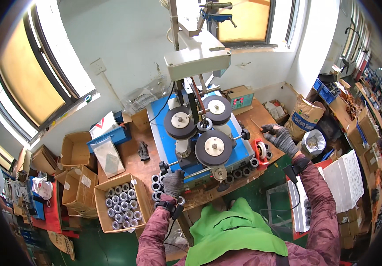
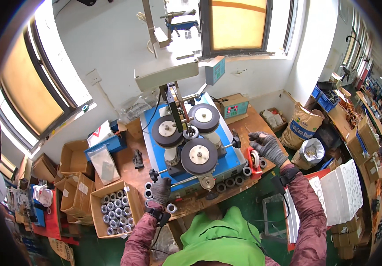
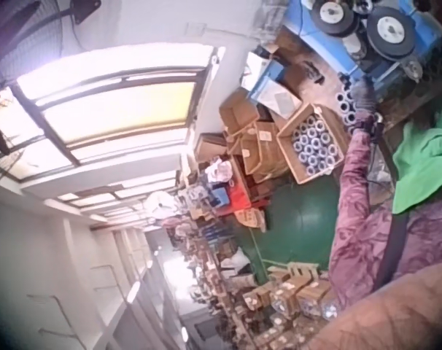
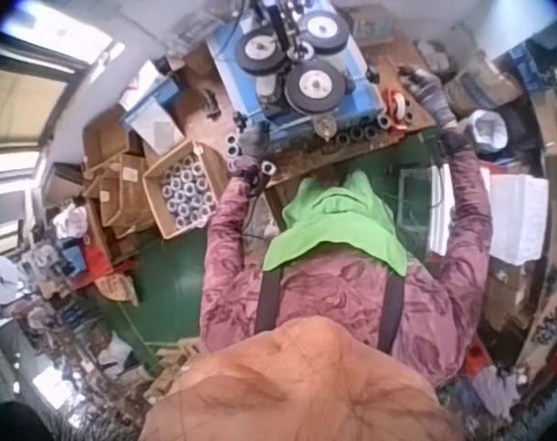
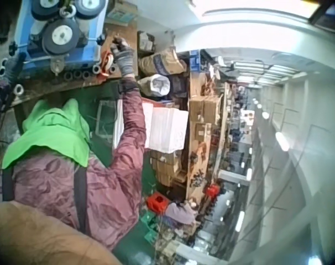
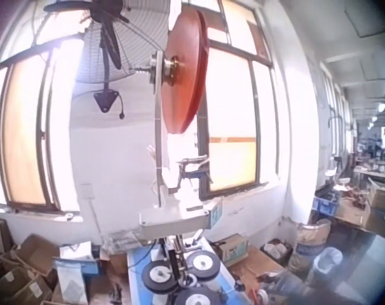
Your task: Operating a specialized metal processing or polishing machine to finish cylindrical metal components.
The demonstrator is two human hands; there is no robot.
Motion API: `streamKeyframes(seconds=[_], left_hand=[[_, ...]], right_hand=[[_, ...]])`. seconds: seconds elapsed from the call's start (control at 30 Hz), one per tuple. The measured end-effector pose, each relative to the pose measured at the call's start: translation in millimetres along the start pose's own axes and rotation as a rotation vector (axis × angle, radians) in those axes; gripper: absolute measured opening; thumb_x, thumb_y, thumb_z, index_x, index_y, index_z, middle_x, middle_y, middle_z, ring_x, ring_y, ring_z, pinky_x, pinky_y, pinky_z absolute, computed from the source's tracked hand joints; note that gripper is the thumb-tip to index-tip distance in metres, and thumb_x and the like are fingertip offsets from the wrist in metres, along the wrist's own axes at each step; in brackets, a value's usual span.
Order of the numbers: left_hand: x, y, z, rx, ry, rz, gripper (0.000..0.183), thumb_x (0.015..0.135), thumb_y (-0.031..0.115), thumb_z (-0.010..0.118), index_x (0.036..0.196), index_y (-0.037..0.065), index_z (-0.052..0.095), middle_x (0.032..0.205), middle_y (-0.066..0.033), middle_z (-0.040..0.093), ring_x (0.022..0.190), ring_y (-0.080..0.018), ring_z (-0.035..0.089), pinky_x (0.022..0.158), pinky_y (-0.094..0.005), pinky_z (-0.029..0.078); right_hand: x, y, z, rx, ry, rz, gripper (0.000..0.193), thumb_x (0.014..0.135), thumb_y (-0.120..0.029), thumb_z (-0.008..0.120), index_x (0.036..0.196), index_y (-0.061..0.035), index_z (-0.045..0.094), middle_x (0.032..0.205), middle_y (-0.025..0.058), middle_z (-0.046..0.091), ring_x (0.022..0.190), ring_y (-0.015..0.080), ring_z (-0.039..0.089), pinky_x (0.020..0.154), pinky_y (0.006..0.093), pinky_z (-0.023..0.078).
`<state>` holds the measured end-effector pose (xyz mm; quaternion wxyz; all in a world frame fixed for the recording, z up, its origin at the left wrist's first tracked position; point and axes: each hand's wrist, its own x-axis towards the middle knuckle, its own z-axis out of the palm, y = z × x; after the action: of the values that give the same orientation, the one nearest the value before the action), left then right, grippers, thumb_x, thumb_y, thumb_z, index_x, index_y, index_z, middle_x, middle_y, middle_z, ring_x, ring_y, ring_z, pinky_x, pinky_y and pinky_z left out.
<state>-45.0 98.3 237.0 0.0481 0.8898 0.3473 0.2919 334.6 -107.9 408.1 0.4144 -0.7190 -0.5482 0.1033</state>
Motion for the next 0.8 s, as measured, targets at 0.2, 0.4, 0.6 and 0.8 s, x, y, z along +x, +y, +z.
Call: streamKeyframes(seconds=[0.2, 0.4, 0.6, 0.8], left_hand=[[-10.7, -9.2, 6.0, -0.029, 0.121, 0.040, 0.016, 0.081, 0.025, 0.059, 0.075, 0.011, 0.053, 0.052, -0.0118, 0.052, 0.048, -0.0320, 0.052, 0.044, -0.0437, 0.038], [-10.5, 9.8, -28.5, -0.154, -0.038, -0.094, 0.030, 0.084, 0.030, 0.054, 0.102, 0.007, 0.056, 0.084, -0.0175, 0.060, 0.077, -0.0354, 0.058, 0.064, -0.0452, 0.045], [-19.0, 8.4, -49.6, -0.334, 0.053, -0.272, 0.032, 0.081, 0.018, 0.058, 0.108, 0.002, 0.054, 0.095, -0.0198, 0.057, 0.090, -0.0358, 0.055, 0.078, -0.0430, 0.044], [-40.3, 2.4, -73.7, -0.412, 0.152, -0.454, 0.027, 0.085, 0.020, 0.054, 0.105, 0.001, 0.055, 0.094, -0.0180, 0.058, 0.088, -0.0337, 0.056, 0.077, -0.0416, 0.044]], right_hand=[[51.1, -50.7, 14.4, -0.056, -0.011, -0.308, 0.026, 0.078, -0.013, 0.065, 0.102, -0.0051, 0.062, 0.087, 0.0121, 0.064, 0.079, 0.0222, 0.064, 0.071, 0.0311, 0.050], [111.6, -178.6, -14.3, 0.067, 0.222, -0.441, 0.016, 0.084, -0.010, 0.057, 0.097, -0.0019, 0.062, 0.088, 0.0099, 0.061, 0.083, 0.0161, 0.058, 0.073, 0.0288, 0.047], [169.9, -227.2, -6.7, 0.500, 0.185, -0.445, 0.019, 0.079, -0.014, 0.062, 0.095, -0.0034, 0.065, 0.088, 0.0081, 0.059, 0.086, 0.0175, 0.057, 0.077, 0.0292, 0.047], [163.8, -226.1, -23.6, 0.341, 0.213, -0.528, 0.008, 0.078, -0.007, 0.060, 0.084, -0.0020, 0.062, 0.077, 0.0078, 0.059, 0.075, 0.0174, 0.059, 0.070, 0.0298, 0.048]])
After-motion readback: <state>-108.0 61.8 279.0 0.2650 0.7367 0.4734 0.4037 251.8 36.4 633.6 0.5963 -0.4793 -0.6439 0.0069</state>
